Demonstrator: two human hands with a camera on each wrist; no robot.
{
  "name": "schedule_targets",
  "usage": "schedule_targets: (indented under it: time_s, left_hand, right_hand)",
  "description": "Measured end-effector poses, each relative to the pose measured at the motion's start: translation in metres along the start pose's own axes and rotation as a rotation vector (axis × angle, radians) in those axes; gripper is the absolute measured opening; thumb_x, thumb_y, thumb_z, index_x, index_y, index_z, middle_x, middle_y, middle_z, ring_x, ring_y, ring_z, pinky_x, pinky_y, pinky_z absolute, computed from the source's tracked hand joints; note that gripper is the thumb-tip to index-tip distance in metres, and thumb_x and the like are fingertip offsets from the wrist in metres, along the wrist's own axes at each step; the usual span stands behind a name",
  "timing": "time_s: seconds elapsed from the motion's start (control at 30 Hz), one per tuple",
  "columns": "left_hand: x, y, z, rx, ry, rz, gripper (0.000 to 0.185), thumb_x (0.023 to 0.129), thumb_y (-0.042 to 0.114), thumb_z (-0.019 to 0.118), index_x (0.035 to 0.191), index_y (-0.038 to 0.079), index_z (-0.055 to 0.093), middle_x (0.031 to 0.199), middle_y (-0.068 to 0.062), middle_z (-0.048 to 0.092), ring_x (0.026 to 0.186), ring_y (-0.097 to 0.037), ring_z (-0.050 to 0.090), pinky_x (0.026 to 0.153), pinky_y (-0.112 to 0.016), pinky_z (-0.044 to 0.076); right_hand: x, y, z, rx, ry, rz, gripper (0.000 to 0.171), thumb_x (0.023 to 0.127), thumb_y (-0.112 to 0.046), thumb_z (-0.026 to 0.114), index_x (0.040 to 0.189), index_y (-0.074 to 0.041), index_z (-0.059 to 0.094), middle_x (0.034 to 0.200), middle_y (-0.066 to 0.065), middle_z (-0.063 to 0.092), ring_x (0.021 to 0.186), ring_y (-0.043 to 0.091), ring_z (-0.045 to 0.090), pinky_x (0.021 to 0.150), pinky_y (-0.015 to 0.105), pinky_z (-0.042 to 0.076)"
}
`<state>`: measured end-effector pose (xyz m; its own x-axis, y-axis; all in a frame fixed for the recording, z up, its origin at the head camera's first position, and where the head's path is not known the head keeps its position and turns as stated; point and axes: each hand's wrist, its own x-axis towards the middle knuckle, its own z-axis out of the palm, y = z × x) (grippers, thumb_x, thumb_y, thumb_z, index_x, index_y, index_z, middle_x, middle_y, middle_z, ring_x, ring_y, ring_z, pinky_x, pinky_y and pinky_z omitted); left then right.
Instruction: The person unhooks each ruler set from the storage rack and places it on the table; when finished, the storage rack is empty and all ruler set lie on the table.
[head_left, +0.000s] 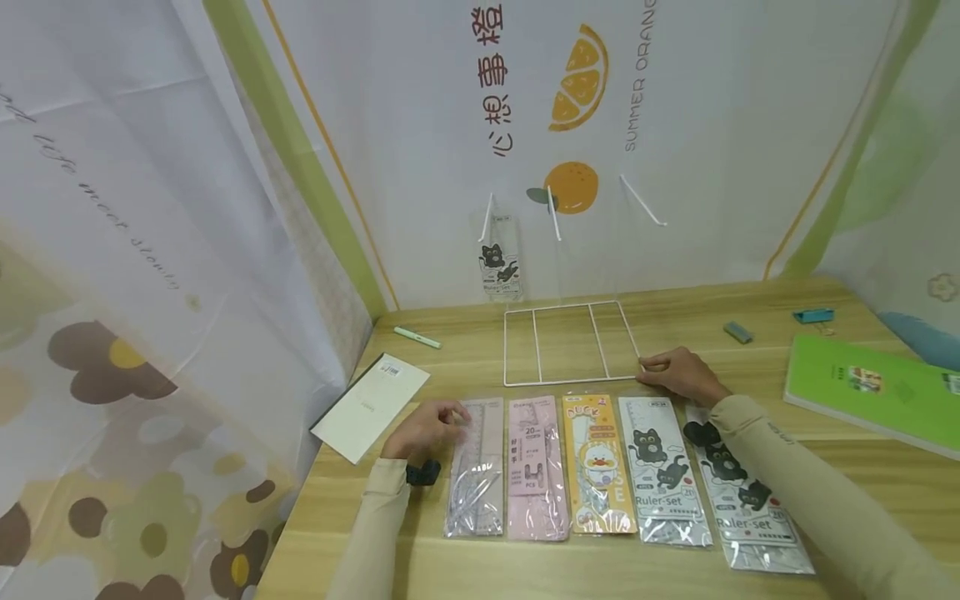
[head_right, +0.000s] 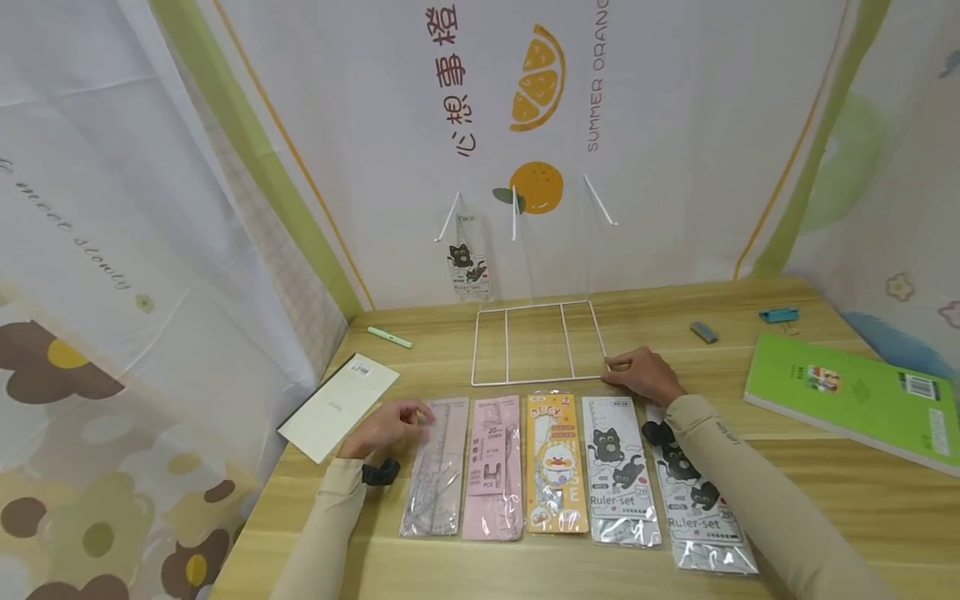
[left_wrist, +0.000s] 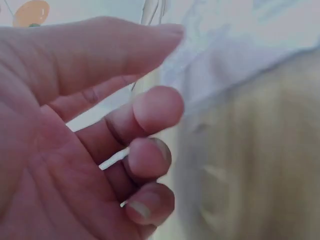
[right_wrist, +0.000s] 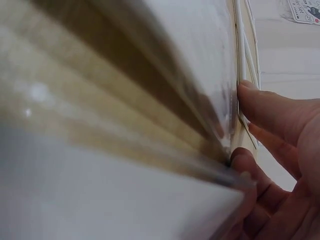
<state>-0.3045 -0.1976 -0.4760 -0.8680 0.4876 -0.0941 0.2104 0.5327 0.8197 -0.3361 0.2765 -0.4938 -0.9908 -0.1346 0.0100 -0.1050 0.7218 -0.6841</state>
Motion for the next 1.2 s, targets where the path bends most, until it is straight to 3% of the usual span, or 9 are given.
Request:
schedule_targets:
  time_s: [0.13,0.3,0.53,0.67,0.77,0.9,0.97,1.07,1.2]
  left_hand:
    - [0.023,0.009,-0.005,0.034,-0.014,0.039,0.019,0.090,0.000,0.069,0.107,-0.006,0.069,0.071,0.002,0.050,0.063,-0.010,0.044,0.054,-0.019,0.036]
    - [0.058,0.019,-0.013,0.060,0.010,0.003,0.020,0.095,0.010,0.066,0.110,-0.002,0.071,0.072,0.001,0.053,0.065,-0.012,0.045,0.057,-0.022,0.037]
    - [0.104,0.042,-0.036,0.060,0.033,-0.004,0.029,0.100,0.013,0.062,0.121,-0.006,0.064,0.080,-0.008,0.062,0.083,-0.038,0.061,0.073,-0.043,0.054]
    - [0.124,0.057,-0.054,0.073,0.094,0.000,0.027,0.099,0.011,0.062,0.122,-0.004,0.065,0.088,-0.011,0.063,0.084,-0.034,0.059,0.073,-0.039,0.054]
    - [0.137,0.070,-0.066,0.082,0.159,0.034,0.030,0.099,0.011,0.061,0.126,-0.003,0.064,0.105,-0.019,0.063,0.092,-0.030,0.058,0.076,-0.036,0.053]
    - [0.155,0.089,-0.079,0.089,0.241,0.129,0.040,0.099,0.009,0.063,0.137,-0.002,0.057,0.137,-0.027,0.049,0.124,-0.037,0.047,0.100,-0.049,0.047]
    - [0.161,0.095,-0.084,0.062,0.277,0.149,0.045,0.098,0.008,0.064,0.142,0.001,0.055,0.149,-0.026,0.036,0.131,-0.040,0.039,0.107,-0.054,0.040]
    - [0.168,0.101,-0.092,0.012,0.301,0.160,0.050,0.098,0.008,0.064,0.146,0.006,0.053,0.160,-0.022,0.021,0.136,-0.043,0.032,0.109,-0.056,0.037]
    - [0.176,0.106,-0.098,-0.029,0.299,0.145,0.051,0.099,0.016,0.065,0.148,0.016,0.052,0.165,-0.013,0.016,0.126,-0.040,0.039,0.096,-0.048,0.044]
  right_hand:
    - [0.000,0.003,-0.002,-0.004,0.005,-0.002,0.058,0.092,-0.041,0.073,0.131,0.000,0.064,0.136,0.031,0.056,0.124,0.050,0.055,0.094,0.059,0.052]
    - [0.001,0.005,0.000,0.004,0.014,0.004,0.057,0.091,-0.040,0.075,0.130,0.000,0.065,0.134,0.030,0.059,0.126,0.048,0.054,0.097,0.059,0.050]
    - [0.000,0.006,0.006,0.017,0.048,0.010,0.052,0.090,-0.035,0.076,0.127,0.000,0.067,0.132,0.027,0.062,0.126,0.046,0.056,0.098,0.059,0.050]
    - [-0.002,0.006,0.010,0.012,0.049,0.004,0.051,0.090,-0.035,0.077,0.126,-0.001,0.068,0.130,0.026,0.063,0.124,0.045,0.057,0.097,0.057,0.052]
    - [-0.002,0.006,0.012,0.014,0.062,0.000,0.049,0.089,-0.035,0.078,0.125,-0.003,0.070,0.128,0.024,0.065,0.123,0.044,0.059,0.095,0.056,0.053]
    - [0.000,0.007,0.009,0.013,0.085,-0.003,0.047,0.089,-0.035,0.078,0.124,-0.004,0.071,0.128,0.023,0.065,0.121,0.041,0.061,0.093,0.053,0.055]
    - [0.000,0.007,0.009,0.008,0.088,-0.007,0.047,0.089,-0.035,0.077,0.124,-0.004,0.071,0.128,0.023,0.065,0.120,0.041,0.062,0.092,0.051,0.055]
    - [0.001,0.007,0.008,0.006,0.090,-0.014,0.046,0.089,-0.035,0.077,0.123,-0.005,0.072,0.127,0.022,0.066,0.119,0.041,0.063,0.090,0.051,0.056]
    - [0.000,0.008,0.009,0.009,0.096,-0.004,0.045,0.089,-0.035,0.077,0.123,-0.006,0.072,0.127,0.021,0.067,0.119,0.041,0.062,0.091,0.052,0.056]
